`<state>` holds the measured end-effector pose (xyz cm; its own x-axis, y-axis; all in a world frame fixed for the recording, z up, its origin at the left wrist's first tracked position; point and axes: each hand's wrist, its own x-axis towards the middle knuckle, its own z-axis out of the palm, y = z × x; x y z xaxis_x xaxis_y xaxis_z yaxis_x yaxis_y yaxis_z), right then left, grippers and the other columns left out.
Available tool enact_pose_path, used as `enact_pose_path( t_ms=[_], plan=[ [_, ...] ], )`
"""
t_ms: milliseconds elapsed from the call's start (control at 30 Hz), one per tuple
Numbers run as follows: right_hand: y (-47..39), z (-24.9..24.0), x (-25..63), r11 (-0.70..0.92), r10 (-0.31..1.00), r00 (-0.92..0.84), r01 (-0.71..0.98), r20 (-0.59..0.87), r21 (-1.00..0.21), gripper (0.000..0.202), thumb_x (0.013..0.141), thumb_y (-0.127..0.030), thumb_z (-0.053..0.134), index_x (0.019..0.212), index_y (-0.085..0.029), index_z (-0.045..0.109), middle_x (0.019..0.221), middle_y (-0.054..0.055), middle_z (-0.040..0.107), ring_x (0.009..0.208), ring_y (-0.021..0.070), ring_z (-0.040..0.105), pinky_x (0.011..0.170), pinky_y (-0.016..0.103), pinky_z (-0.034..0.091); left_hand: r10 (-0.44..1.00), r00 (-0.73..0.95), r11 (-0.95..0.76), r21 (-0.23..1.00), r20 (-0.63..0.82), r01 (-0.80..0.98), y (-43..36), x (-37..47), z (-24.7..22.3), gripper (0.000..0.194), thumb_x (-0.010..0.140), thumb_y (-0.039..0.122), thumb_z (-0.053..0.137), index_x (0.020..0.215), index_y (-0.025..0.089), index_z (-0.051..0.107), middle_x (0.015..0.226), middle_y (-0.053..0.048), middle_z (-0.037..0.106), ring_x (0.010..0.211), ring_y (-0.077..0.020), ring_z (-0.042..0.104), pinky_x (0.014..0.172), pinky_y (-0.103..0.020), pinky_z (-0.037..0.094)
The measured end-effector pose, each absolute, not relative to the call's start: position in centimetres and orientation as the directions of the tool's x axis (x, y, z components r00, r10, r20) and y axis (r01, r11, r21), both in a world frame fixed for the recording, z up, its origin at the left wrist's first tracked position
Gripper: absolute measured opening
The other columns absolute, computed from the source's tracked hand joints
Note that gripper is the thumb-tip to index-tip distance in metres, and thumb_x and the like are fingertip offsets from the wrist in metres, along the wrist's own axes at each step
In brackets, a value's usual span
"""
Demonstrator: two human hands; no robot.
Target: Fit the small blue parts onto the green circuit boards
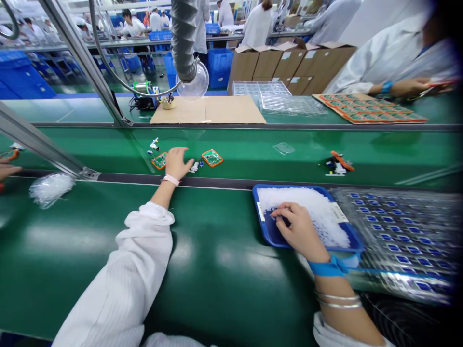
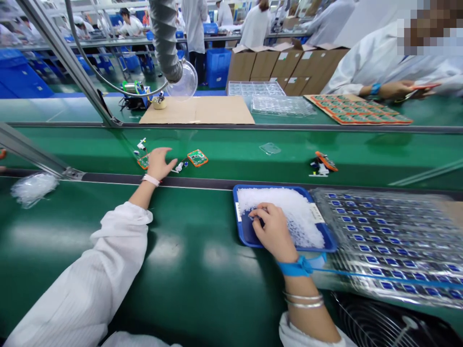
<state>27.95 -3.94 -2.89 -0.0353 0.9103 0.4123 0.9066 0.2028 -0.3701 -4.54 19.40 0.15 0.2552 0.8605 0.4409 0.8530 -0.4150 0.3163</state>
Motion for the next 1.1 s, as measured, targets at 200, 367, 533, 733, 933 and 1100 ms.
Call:
enact_pose_path(
  t_ms=[200, 367, 533, 733, 933, 1100],
  plan=[
    [-3.8, -2.7, 27.9, 0.193, 0.899, -0.014, 0.911, 0.439, -0.366, 0.018, 0.077, -0.02, 0.047, 0.085, -0.018, 0.063, 0.086, 0.009, 0.055, 0.084, 0.0251, 0.052, 0.075, 0.042, 0.041, 0.886, 0.413, -0.453, 0.204, 0.21, 0.868, 19.8, 2.5, -0.2, 0.071, 0.071, 0.058, 0.061, 0.127, 0.018, 0.044, 0.13, -0.014, 0.048, 0.12, -0.0298, 0.041, 0.096, -0.042, 0.035],
    [-4.2, -2.2, 27.4, 0.15, 0.922, 0.003, 0.919, 0.387, -0.365, 0.02, 0.078, -0.019, 0.047, 0.092, -0.018, 0.061, 0.092, 0.01, 0.054, 0.089, 0.0251, 0.051, 0.078, 0.041, 0.041, 0.909, 0.378, -0.411, 0.225, 0.178, 0.883, 21.4, 2.4, -1.1, 0.065, 0.074, 0.058, 0.057, 0.125, 0.02, 0.046, 0.122, -0.013, 0.055, 0.113, -0.0306, 0.048, 0.091, -0.041, 0.039],
    [-4.3, -2.1, 27.2, 0.123, 0.93, 0.021, 0.923, 0.367, -0.365, 0.018, 0.078, -0.017, 0.047, 0.091, -0.018, 0.061, 0.092, 0.009, 0.053, 0.09, 0.0245, 0.049, 0.079, 0.041, 0.041, 0.895, 0.39, -0.443, 0.318, 0.217, 0.838, 22.0, 0.8, -1.1, 0.074, 0.069, 0.061, 0.061, 0.127, 0.018, 0.045, 0.118, -0.012, 0.058, 0.109, -0.0312, 0.051, 0.09, -0.041, 0.04],
    [-4.3, -2.3, 27.4, 0.13, 0.937, -0.001, 0.929, 0.349, -0.346, 0.02, 0.079, -0.018, 0.048, 0.093, -0.018, 0.061, 0.094, 0.009, 0.052, 0.091, 0.0246, 0.048, 0.079, 0.04, 0.04, 0.734, 0.646, -0.662, 0.43, 0.207, 0.614, 18.7, 1.2, 1.1, 0.078, 0.064, 0.055, 0.07, 0.128, 0.018, 0.044, 0.122, -0.009, 0.057, 0.107, -0.0273, 0.054, 0.092, -0.037, 0.04],
    [-4.3, -2.3, 27.3, 0.116, 0.941, 0.006, 0.933, 0.339, -0.34, 0.017, 0.078, -0.018, 0.047, 0.088, -0.018, 0.061, 0.093, 0.009, 0.052, 0.091, 0.0249, 0.048, 0.079, 0.041, 0.039, 0.36, 0.924, -0.858, 0.437, 0.132, 0.272, 12.1, 3.2, 2.7, 0.077, 0.061, 0.044, 0.074, 0.128, 0.019, 0.044, 0.122, -0.009, 0.056, 0.109, -0.026, 0.053, 0.094, -0.036, 0.039],
    [-4.3, -2.1, 27.2, 0.118, 0.944, 0.0, 0.934, 0.331, -0.337, 0.021, 0.078, -0.017, 0.046, 0.092, -0.019, 0.062, 0.094, 0.009, 0.052, 0.091, 0.0254, 0.048, 0.078, 0.04, 0.039, 0.355, 0.929, -0.887, 0.354, 0.107, 0.298, 6.5, 3.1, 1.5, 0.078, 0.061, 0.06, 0.069, 0.124, 0.019, 0.047, 0.116, -0.011, 0.058, 0.112, -0.0292, 0.049, 0.098, -0.042, 0.034]
  ],
)
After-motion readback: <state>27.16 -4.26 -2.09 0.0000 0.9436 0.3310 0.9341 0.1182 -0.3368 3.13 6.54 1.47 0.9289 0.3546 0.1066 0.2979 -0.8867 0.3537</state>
